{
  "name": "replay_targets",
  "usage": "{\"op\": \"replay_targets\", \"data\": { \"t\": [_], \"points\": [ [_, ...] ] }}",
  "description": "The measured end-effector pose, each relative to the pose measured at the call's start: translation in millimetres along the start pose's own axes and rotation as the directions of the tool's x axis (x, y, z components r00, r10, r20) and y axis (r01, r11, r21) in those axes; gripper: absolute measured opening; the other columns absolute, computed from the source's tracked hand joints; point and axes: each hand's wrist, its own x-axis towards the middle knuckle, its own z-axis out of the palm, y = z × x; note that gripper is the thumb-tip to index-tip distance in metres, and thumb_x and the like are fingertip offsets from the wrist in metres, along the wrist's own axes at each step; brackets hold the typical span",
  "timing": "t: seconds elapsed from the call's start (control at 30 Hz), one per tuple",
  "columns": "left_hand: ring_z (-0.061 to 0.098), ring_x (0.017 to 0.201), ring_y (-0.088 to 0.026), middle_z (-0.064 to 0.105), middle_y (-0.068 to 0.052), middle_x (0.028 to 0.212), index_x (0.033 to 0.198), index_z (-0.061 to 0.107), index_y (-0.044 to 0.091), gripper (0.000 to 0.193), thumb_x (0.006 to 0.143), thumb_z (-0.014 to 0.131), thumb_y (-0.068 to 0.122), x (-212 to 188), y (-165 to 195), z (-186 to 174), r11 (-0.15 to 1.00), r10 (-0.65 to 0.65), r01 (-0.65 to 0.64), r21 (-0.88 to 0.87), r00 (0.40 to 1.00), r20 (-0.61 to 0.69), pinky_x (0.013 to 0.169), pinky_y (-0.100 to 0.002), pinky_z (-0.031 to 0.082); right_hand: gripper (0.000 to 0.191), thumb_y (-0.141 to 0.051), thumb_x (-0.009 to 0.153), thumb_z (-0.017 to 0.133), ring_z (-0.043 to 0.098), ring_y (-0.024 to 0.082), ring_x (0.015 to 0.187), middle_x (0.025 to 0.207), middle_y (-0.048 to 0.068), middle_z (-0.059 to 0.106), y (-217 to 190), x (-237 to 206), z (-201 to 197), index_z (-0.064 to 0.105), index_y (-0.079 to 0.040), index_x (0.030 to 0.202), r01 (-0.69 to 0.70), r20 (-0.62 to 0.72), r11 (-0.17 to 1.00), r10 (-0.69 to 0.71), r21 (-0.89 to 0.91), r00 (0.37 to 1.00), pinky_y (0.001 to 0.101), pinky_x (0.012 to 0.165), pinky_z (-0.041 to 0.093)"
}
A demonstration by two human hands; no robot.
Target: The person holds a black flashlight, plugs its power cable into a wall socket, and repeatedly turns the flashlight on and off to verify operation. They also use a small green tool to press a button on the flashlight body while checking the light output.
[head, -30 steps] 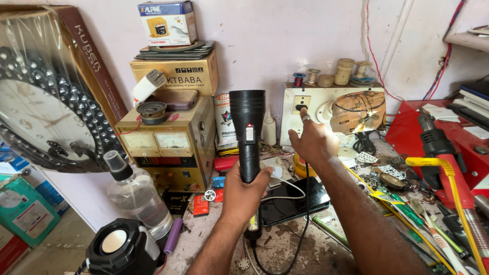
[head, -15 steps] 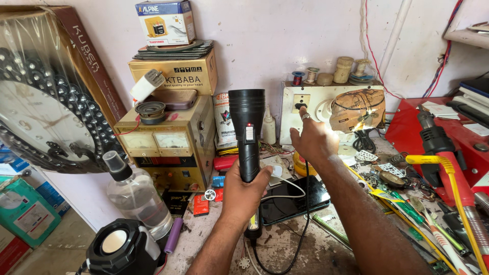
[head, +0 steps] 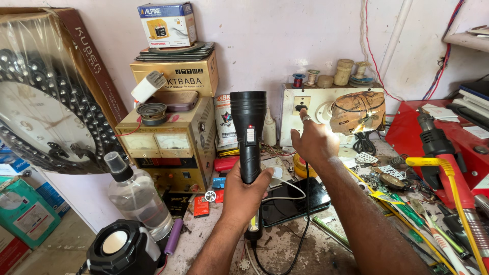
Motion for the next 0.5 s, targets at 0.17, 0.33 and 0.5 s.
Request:
{"op": "replay_targets", "data": {
  "t": [0.17,0.33,0.5],
  "points": [
    [0.057,0.058,-0.006,0.057,0.002,0.069,0.09,0.058,0.009,0.021,0.087,0.077,0.015,1,-3,0,1.0,0.001,-0.001,-0.008,1.0,0.004,0.052,-0.024,0.053,0.07,-0.043,0.092,0.064,0.072,0.033,0.077,0.081,0.014,0.073,-1,-1,-3,0.045,-0.021,0.155,0.009,0.009,1.0,-0.009,-0.016,1.0,0.0478,0.07,0.058],
    [0.056,0.052,-0.012,0.06,-0.002,0.065,0.085,0.057,0.005,0.02,0.088,0.076,0.009,2,-8,-10,0.954,0.101,-0.037,-0.297,0.974,0.205,0.05,-0.027,0.048,0.07,-0.044,0.092,0.064,0.072,0.033,0.079,0.082,0.014,0.074,-2,-2,-5,0.046,-0.021,0.155,0.008,0.003,1.0,-0.008,-0.011,1.0,0.048,0.072,0.058],
    [0.058,0.053,-0.016,0.06,-0.004,0.065,0.09,0.057,0.005,0.016,0.087,0.073,0.005,-9,-5,-27,0.866,0.225,0.039,-0.498,0.859,0.459,0.052,-0.031,0.048,0.07,-0.045,0.091,0.064,0.072,0.036,0.082,0.086,0.016,0.074,-4,-6,-7,0.046,-0.021,0.155,0.017,-0.004,1.0,-0.017,-0.022,1.0,0.05,0.075,0.057]
  ]
}}
